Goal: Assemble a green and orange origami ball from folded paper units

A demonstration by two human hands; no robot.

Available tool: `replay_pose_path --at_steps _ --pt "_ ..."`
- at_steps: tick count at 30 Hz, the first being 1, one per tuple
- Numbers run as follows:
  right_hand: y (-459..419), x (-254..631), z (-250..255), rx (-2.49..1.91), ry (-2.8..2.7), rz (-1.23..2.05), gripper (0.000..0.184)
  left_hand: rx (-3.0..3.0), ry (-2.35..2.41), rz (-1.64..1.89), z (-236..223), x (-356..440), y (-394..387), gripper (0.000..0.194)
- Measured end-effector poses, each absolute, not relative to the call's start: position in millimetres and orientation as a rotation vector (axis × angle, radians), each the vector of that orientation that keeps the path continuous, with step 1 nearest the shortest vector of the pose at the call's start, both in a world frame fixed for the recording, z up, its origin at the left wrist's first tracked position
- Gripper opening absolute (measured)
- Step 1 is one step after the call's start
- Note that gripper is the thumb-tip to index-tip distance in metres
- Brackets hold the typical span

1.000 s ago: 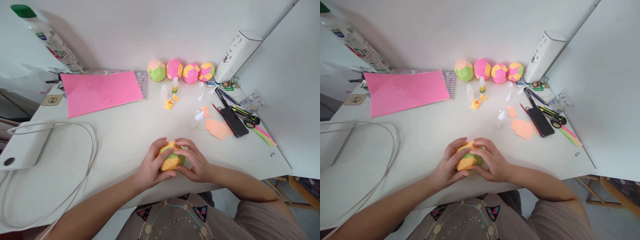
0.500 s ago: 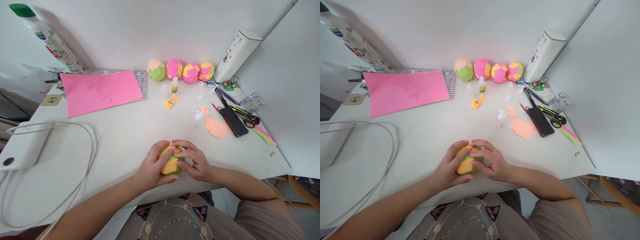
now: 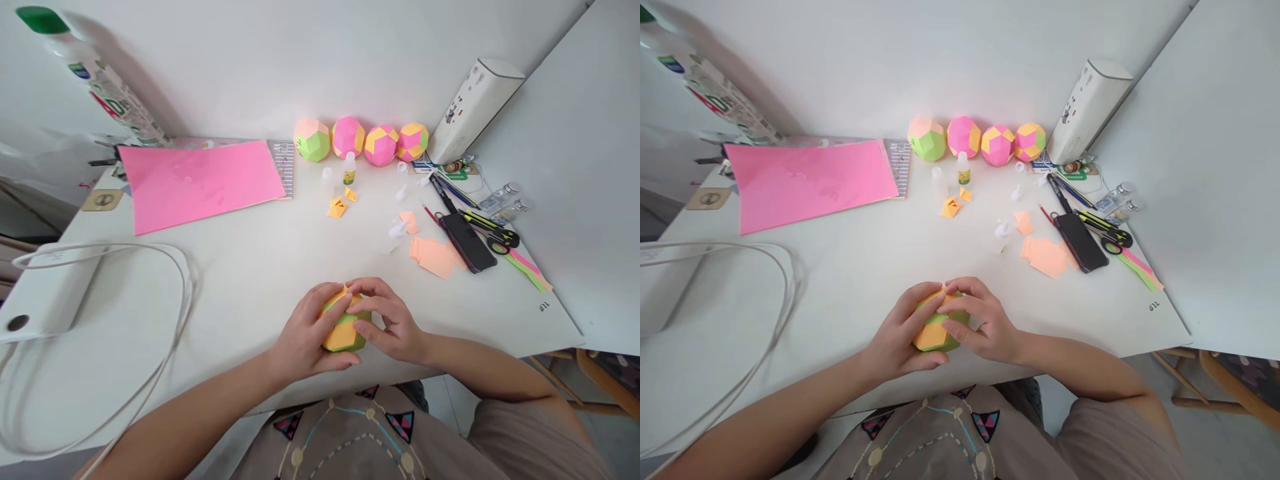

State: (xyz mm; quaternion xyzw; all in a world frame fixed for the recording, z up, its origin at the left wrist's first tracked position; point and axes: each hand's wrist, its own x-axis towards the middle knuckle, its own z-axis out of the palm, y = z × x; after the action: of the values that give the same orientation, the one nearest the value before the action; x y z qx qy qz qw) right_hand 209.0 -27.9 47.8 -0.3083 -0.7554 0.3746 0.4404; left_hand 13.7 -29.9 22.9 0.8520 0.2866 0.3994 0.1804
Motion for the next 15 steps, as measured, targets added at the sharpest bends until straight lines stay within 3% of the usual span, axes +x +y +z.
replay_pose_path --at_steps 9,15 --pt "-32.2 206.8 46.3 -0.817 -1.866 0.973 0.011 2.416 0.846 1.019 24.2 13.3 -33.4 0.08" --pt "-35.3 201.2 49.4 -0.82 -1.861 1.054 0.019 2.321 0.876 1.061 22.3 12.9 -33.6 0.097"
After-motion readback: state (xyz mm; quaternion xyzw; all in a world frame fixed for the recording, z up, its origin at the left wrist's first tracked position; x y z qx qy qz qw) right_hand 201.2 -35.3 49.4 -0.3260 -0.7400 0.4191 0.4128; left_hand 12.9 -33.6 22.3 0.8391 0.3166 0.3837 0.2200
